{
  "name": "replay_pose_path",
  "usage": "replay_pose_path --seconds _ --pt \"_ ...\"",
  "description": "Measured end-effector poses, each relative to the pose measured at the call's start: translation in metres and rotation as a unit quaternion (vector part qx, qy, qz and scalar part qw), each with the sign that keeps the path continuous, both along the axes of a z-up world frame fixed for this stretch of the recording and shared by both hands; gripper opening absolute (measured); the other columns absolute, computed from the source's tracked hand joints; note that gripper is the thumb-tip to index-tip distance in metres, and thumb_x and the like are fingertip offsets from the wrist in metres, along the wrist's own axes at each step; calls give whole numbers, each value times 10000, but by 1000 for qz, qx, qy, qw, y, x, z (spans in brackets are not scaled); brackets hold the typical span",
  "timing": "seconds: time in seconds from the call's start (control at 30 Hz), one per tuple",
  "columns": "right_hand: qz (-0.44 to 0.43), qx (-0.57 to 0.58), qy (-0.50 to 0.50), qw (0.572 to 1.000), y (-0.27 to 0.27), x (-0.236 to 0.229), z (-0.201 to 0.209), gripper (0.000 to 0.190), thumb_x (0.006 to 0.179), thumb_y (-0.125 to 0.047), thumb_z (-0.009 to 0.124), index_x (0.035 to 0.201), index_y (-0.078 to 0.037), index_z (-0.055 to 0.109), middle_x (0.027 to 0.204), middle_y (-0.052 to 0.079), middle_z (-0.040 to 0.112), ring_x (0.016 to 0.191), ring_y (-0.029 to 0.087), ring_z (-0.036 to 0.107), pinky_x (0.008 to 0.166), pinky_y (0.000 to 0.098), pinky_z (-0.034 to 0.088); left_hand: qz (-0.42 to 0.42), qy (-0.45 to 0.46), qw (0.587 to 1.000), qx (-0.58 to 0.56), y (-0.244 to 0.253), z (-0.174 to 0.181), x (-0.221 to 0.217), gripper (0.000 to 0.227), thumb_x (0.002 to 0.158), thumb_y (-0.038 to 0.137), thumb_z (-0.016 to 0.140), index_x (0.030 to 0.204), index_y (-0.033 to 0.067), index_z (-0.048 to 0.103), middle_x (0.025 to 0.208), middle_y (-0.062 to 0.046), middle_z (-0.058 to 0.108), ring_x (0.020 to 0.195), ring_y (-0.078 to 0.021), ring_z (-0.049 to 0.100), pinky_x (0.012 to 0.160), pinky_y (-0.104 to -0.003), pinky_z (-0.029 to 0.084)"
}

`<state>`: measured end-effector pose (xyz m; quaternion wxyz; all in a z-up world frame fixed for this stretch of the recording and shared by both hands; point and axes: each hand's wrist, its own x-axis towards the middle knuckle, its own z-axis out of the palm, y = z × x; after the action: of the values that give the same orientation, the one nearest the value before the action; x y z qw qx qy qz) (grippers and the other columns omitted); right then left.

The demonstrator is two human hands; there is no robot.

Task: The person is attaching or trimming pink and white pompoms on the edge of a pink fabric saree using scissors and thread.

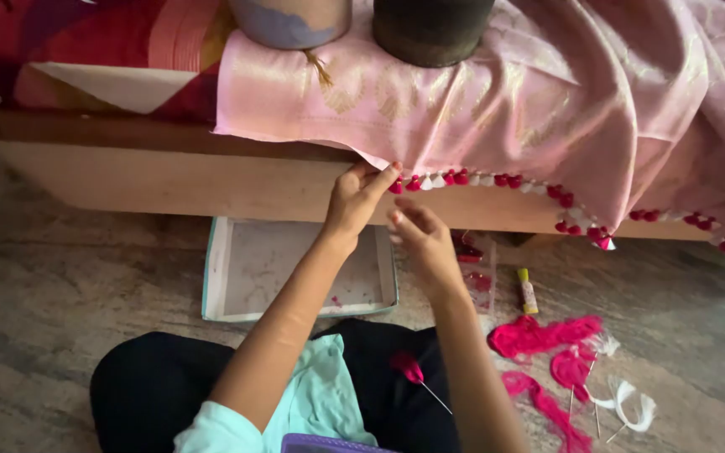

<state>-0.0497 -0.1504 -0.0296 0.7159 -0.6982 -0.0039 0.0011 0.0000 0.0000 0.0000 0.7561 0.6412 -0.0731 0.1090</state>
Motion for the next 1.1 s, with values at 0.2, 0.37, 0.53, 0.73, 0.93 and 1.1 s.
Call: replay_pose_path --seconds 0.2,0.37,0.53,0.73,0.93,1.1 --pt "82 377 25 922 18 26 -6 225 977 -143 643 1172 -34 620 1087 86 720 1000 183 683 860 329 539 -45 121 989 -70 -5 7 -9 269 939 272 712 902 5 712 739 -32 695 623 -136 635 542 -313 490" --pt "65 392 23 917 -1 27 -20 158 1005 -97 670 1137 -36 610 1069 89 704 990 203 664 906 366 532 -42 41 995 -78 -2 -14 -3 223 991 226 714 917 16 724 841 -26 724 769 -89 641 702 -259 503" --pt "40 424 64 903 -18 18 -13 264 953 -204 688 1177 -87 613 1121 65 707 1067 218 659 949 364 511 -68 36 991 -106 -11 -9 -12 165 962 190 706 966 28 738 936 -26 747 892 -80 659 823 -247 506" --pt "56 492 58 867 -28 25 6 302 947 -300 691 1155 -85 658 1139 74 708 1121 238 653 993 389 497 -52 52 987 -141 -25 -15 -17 133 922 137 734 991 23 734 968 -29 746 926 -92 661 857 -258 503" --pt "72 498 36 864 -20 35 13 154 939 -197 726 1070 -127 685 1077 44 709 1057 202 653 981 373 508 -37 51 982 -178 -32 7 -36 129 919 137 736 982 25 731 957 -22 738 932 -87 648 885 -262 483" --pt "49 437 3 898 -11 36 12 124 973 -102 727 1084 -77 677 1068 46 711 996 169 643 935 348 483 -25 60 973 -221 -42 2 -39 121 913 139 729 963 30 742 941 -11 739 931 -82 641 885 -250 466"
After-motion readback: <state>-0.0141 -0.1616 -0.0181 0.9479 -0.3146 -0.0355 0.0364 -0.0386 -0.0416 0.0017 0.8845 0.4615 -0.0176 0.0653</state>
